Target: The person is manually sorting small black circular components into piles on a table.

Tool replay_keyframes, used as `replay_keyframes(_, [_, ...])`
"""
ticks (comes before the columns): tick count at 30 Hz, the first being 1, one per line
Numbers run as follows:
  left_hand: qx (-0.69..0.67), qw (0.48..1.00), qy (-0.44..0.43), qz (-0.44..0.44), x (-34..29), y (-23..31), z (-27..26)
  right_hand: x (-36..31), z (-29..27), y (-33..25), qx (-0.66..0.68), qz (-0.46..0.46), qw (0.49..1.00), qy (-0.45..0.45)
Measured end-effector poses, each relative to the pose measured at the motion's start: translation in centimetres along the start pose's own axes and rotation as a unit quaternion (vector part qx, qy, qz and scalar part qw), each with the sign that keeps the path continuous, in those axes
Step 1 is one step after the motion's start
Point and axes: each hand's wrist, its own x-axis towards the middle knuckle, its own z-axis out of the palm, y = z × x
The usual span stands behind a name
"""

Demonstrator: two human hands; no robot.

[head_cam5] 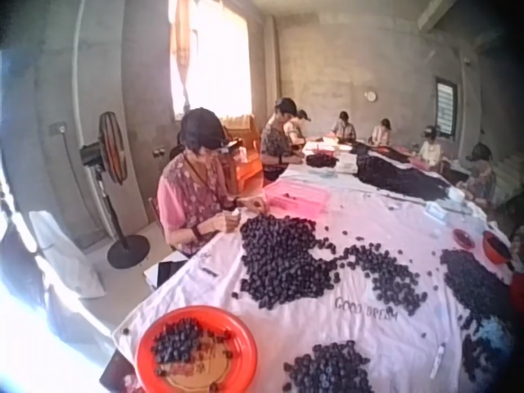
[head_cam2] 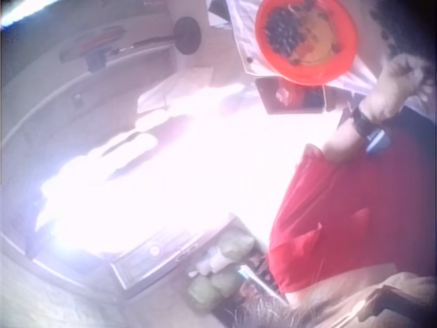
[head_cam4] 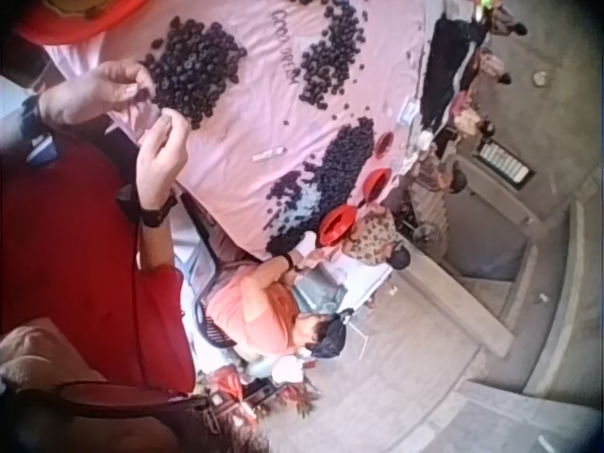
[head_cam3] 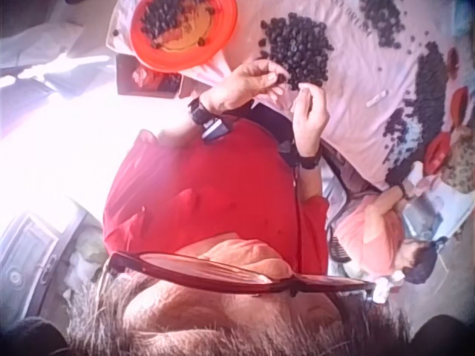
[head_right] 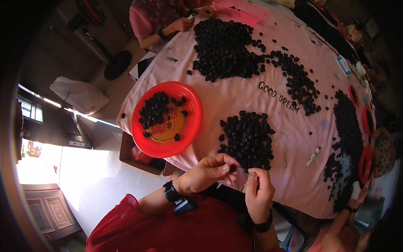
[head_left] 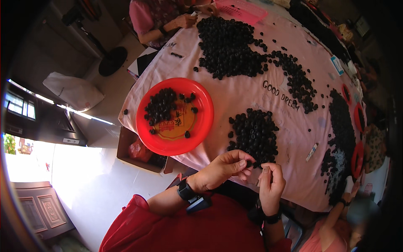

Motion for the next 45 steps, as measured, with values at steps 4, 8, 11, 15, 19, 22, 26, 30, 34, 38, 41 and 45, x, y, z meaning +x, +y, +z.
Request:
replay_keyframes(4, [-0.032,0.999,0.003,0.016,-0.2,0.3,0.5,-0.1,-0.1,0.1,-0.013,-0.005,1.000,-0.001])
replay_keyframes(8, [-0.032,0.999,-0.016,-0.017,-0.4,0.3,0.5,-0.1,0.0,-0.1,-0.040,-0.022,0.999,0.000])
replay_keyframes(11, [-0.024,1.000,-0.008,-0.016,-0.5,0.1,0.7,-0.1,0.0,-0.8,-0.021,-0.004,1.000,-0.010])
replay_keyframes(15, [-0.016,1.000,-0.011,-0.004,-0.6,-0.3,0.3,0.3,-0.1,-2.2,-0.040,-0.051,0.997,-0.038])
replay_keyframes(19, [-0.002,1.000,-0.001,-0.003,-0.5,-0.4,0.6,0.3,0.3,-2.0,-0.076,-0.144,0.984,-0.067])
replay_keyframes(22, [0.004,1.000,0.007,-0.003,-0.7,-0.5,0.9,0.3,0.5,-1.9,-0.090,-0.153,0.982,-0.057])
replay_keyframes(26, [0.019,1.000,0.001,0.005,-0.8,-0.4,0.9,0.3,0.5,-2.2,-0.098,-0.151,0.982,-0.060])
replay_keyframes(30, [0.014,1.000,-0.005,-0.001,-0.9,-0.5,0.8,0.3,0.6,-2.4,-0.080,-0.143,0.985,-0.062])
replay_keyframes(34, [0.013,1.000,0.003,-0.008,-1.0,-0.5,0.8,0.2,0.7,-2.1,-0.066,-0.147,0.985,-0.063])
replay_keyframes(38, [0.035,0.999,-0.006,-0.007,-1.0,-0.2,0.9,0.6,0.4,-2.4,-0.076,-0.180,0.980,-0.046])
replay_keyframes(41, [0.051,0.999,-0.001,-0.007,-1.1,-0.4,1.0,0.2,0.2,-2.7,-0.073,-0.067,0.995,-0.007])
replay_keyframes(45, [0.080,0.997,0.011,0.003,-1.2,-0.4,1.7,0.6,0.5,-2.7,-0.089,-0.045,0.995,0.004])
